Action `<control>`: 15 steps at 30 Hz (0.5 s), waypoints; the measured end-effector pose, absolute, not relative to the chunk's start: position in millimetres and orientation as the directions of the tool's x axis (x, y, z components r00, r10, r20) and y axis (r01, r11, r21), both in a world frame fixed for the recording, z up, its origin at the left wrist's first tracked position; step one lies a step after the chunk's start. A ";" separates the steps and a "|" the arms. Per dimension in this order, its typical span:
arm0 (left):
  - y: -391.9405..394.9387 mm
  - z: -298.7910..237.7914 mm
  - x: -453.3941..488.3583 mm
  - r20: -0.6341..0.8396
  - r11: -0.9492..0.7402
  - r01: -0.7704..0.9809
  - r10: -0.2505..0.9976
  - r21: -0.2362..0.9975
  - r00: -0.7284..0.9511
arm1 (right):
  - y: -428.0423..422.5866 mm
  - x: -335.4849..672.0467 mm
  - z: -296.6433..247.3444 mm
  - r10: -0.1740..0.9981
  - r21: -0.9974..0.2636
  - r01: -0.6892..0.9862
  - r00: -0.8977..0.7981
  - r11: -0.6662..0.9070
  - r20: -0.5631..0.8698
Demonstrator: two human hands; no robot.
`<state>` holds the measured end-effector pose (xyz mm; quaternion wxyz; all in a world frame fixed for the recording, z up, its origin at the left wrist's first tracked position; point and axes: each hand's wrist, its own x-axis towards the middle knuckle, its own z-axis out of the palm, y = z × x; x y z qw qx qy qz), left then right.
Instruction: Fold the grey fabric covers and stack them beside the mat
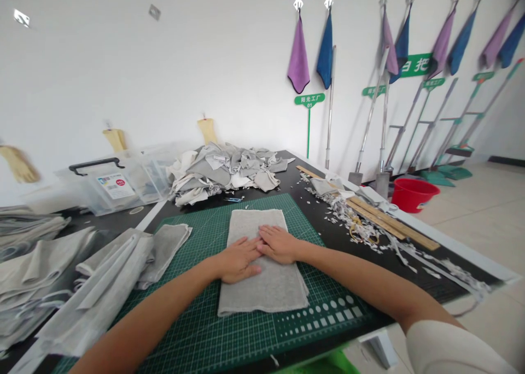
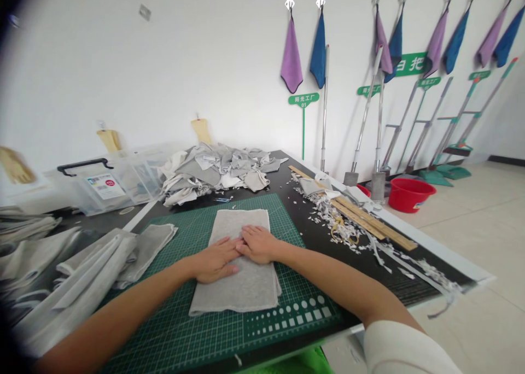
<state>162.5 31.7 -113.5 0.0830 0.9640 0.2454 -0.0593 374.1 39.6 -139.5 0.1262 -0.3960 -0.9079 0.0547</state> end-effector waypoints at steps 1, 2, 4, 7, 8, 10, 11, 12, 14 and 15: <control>40.4 -115.0 161.1 -0.149 -0.853 0.507 0.489 0.121 0.859 | 38.8 374.1 -139.4 0.737 -0.202 0.708 -0.650 0.676 0.186; 49.4 -116.7 159.9 -0.146 -0.839 0.533 0.517 0.113 0.844 | 37.8 373.8 -139.1 0.741 -0.205 0.711 -0.647 0.672 0.182; 67.5 -121.3 158.5 -0.146 -0.811 0.577 0.561 0.102 0.815 | 35.0 372.8 -137.9 0.745 -0.208 0.715 -0.646 0.667 0.167; 92.4 -128.9 157.5 -0.127 -0.771 0.629 0.617 0.102 0.777 | 27.4 371.6 -135.3 0.728 -0.200 0.701 -0.674 0.684 0.128; 99.6 -131.2 157.4 -0.116 -0.757 0.645 0.635 0.106 0.764 | 23.9 371.2 -134.0 0.715 -0.198 0.689 -0.690 0.697 0.115; 112.4 -134.8 157.4 -0.100 -0.728 0.676 0.668 0.114 0.737 | 15.8 370.1 -130.6 0.679 -0.199 0.654 -0.728 0.730 0.095; 118.0 -136.1 157.5 -0.095 -0.713 0.692 0.685 0.113 0.722 | 11.4 369.3 -128.6 0.658 -0.204 0.633 -0.748 0.747 0.088; 123.1 -137.3 157.6 -0.092 -0.698 0.708 0.702 0.110 0.707 | 7.1 368.4 -126.4 0.637 -0.211 0.611 -0.766 0.763 0.083; 131.9 -139.4 157.8 -0.091 -0.663 0.742 0.737 0.100 0.670 | -0.9 366.5 -122.0 0.593 -0.229 0.565 -0.801 0.793 0.077; 135.8 -140.3 157.9 -0.090 -0.643 0.760 0.755 0.095 0.650 | -4.3 365.6 -119.9 0.570 -0.237 0.540 -0.818 0.807 0.074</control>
